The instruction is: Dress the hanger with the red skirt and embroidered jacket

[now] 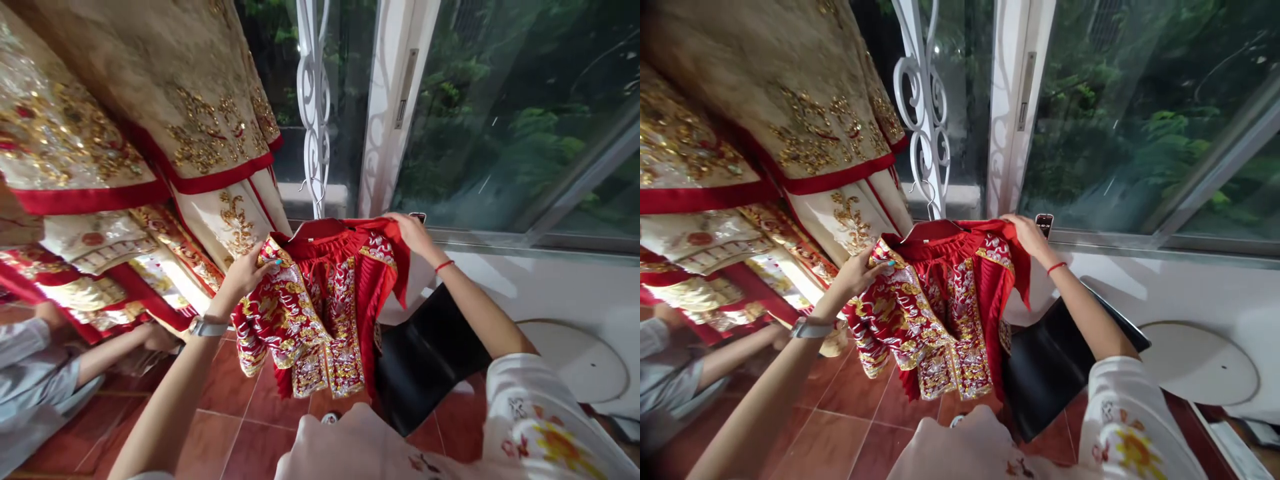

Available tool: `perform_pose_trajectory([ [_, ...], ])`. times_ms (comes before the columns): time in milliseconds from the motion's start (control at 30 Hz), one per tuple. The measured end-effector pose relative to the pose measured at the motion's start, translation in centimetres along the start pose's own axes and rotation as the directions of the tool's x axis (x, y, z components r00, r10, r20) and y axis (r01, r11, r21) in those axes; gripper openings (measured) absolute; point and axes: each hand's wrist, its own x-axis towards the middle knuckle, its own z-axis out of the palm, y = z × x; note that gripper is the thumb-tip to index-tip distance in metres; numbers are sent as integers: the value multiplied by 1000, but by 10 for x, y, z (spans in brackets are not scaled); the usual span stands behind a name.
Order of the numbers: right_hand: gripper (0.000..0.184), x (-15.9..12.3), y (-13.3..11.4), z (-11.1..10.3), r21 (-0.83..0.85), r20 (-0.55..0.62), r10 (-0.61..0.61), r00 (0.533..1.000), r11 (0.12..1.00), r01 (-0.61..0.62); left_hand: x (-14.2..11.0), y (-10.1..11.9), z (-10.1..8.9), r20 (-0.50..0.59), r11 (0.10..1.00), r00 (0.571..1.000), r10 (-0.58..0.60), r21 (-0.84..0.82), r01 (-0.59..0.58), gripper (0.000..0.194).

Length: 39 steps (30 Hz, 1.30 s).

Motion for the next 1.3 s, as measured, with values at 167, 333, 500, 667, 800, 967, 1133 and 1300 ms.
perform_pose_trajectory([
  [167, 42, -41, -68, -58, -139, -151, -69, 986, 989, 48, -16, 7, -14, -19, 992, 997, -78, 96, 80, 65],
  [333, 41, -108, -68, 12, -62, -57, -14, 998, 998, 11, -11, 8, -15, 22, 997, 999, -45, 58, 44, 62],
  [500, 35, -54, -47, 13, 205, -55, 210, 976, 959, -195, -11, 22, -15, -34, 977, 991, -126, 167, 130, 56],
  [667, 35, -49, -80, -21, 384, -220, 240, 945, 912, -143, -26, 41, -12, -72, 962, 981, -181, 196, 192, 57],
  [800, 48, -88, -107, 31, 398, -35, 326, 945, 872, -286, -29, 51, -10, -95, 962, 976, -194, 178, 208, 55],
  [967, 56, -94, -135, 76, 374, -107, 483, 869, 829, -415, -32, 53, -4, -128, 964, 967, -219, 128, 235, 56],
  [1133, 64, -84, -154, 102, 326, 40, 449, 893, 839, -436, -30, 39, 12, -331, 993, 939, -97, 33, 115, 68],
  [1300, 74, -77, -170, 118, 328, -29, 372, 928, 880, -343, -34, 50, 26, -388, 998, 920, -55, 19, 68, 57],
])
